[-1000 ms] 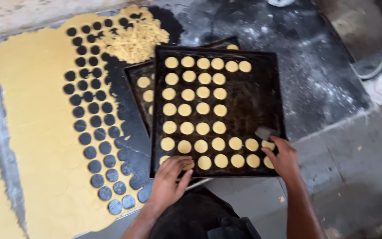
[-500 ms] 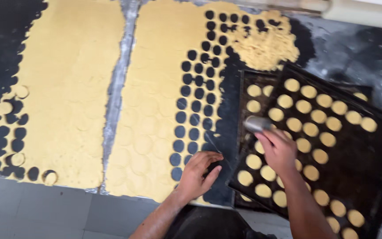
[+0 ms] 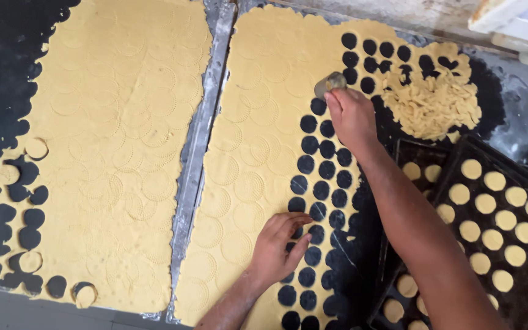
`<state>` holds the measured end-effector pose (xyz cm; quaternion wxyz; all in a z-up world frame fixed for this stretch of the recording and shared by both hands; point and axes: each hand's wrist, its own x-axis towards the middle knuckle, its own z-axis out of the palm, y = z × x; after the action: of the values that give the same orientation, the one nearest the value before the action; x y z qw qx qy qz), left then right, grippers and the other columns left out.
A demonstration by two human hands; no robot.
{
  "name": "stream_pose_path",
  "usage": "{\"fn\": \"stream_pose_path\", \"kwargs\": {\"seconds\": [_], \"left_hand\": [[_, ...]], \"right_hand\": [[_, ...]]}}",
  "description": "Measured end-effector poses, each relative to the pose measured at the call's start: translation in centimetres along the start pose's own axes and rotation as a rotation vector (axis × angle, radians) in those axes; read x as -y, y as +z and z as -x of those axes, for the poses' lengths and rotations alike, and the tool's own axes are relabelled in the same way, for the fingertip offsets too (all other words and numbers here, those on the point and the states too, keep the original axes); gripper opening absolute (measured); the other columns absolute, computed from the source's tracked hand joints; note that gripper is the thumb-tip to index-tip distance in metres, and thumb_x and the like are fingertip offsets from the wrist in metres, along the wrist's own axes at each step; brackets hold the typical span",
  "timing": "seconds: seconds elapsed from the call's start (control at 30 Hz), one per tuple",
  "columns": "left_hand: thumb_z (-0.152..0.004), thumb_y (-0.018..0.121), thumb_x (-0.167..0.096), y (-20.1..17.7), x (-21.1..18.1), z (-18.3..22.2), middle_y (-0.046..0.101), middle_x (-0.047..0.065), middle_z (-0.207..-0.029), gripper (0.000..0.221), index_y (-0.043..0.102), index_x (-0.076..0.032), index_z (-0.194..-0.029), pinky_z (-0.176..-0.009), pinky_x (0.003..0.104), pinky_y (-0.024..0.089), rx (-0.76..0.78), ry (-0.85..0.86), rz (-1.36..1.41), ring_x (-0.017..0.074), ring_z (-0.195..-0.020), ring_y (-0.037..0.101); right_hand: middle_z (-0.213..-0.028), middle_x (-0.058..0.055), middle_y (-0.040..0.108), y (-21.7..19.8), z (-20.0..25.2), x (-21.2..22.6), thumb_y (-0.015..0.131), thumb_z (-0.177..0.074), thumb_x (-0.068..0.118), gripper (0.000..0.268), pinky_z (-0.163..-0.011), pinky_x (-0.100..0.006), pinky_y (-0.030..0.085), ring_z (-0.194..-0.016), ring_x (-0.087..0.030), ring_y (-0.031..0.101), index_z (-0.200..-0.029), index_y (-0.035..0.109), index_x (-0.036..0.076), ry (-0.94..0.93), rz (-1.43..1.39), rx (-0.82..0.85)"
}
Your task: The person uses a cylindrical tool to cut circular pieces from a large sheet of dough and places them onto a metal baking tray.
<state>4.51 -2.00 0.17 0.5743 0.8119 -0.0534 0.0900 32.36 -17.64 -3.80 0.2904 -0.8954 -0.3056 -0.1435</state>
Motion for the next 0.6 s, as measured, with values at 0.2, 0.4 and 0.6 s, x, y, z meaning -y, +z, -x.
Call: {"fn": "stream_pose_path", "kwargs": {"seconds": [0.2, 0.4, 0.6], "left_hand": [[-0.095, 0.072, -0.012, -0.5, 0.4, -1.1, 0.071, 0.011, -0.119, 0.024, 0.07, -0.002, -0.116, -0.097, 0.038, 0.054, 0.019, 0.023, 0.001, 0.0286, -0.111, 0.067], [-0.093, 0.073, -0.012, 0.3, -0.8, -0.2, 0.071, 0.01, -0.119, 0.025, 0.07, -0.003, -0.116, -0.095, 0.037, 0.054, 0.017, 0.029, -0.013, 0.0284, -0.111, 0.067], [-0.092, 0.073, -0.009, 1.9, -2.2, 1.7, 0.071, 0.013, -0.12, 0.027, 0.069, -0.002, -0.118, -0.094, 0.039, 0.055, 0.045, 0.008, 0.007, 0.0311, -0.11, 0.068]], "right_hand": [[-0.081, -0.02, 0.068, 3.9, -2.2, -2.4, 0.065, -0.108, 0.016, 0.021, -0.066, -0.043, 0.052, -0.074, -0.032, 0.068, -0.098, 0.066, -0.003, 0.191, 0.021, 0.166], [-0.087, -0.013, 0.075, 0.1, -5.4, -5.8, 0.06, -0.106, 0.019, 0.025, -0.06, -0.026, 0.054, -0.069, -0.013, 0.068, -0.112, 0.07, -0.003, 0.992, -0.775, 0.281], [-0.089, -0.015, 0.073, -8.9, 7.9, -8.1, 0.061, -0.106, 0.021, 0.025, -0.063, -0.025, 0.056, -0.069, -0.014, 0.067, -0.117, 0.064, -0.002, 1.253, -1.389, 0.245]]}}
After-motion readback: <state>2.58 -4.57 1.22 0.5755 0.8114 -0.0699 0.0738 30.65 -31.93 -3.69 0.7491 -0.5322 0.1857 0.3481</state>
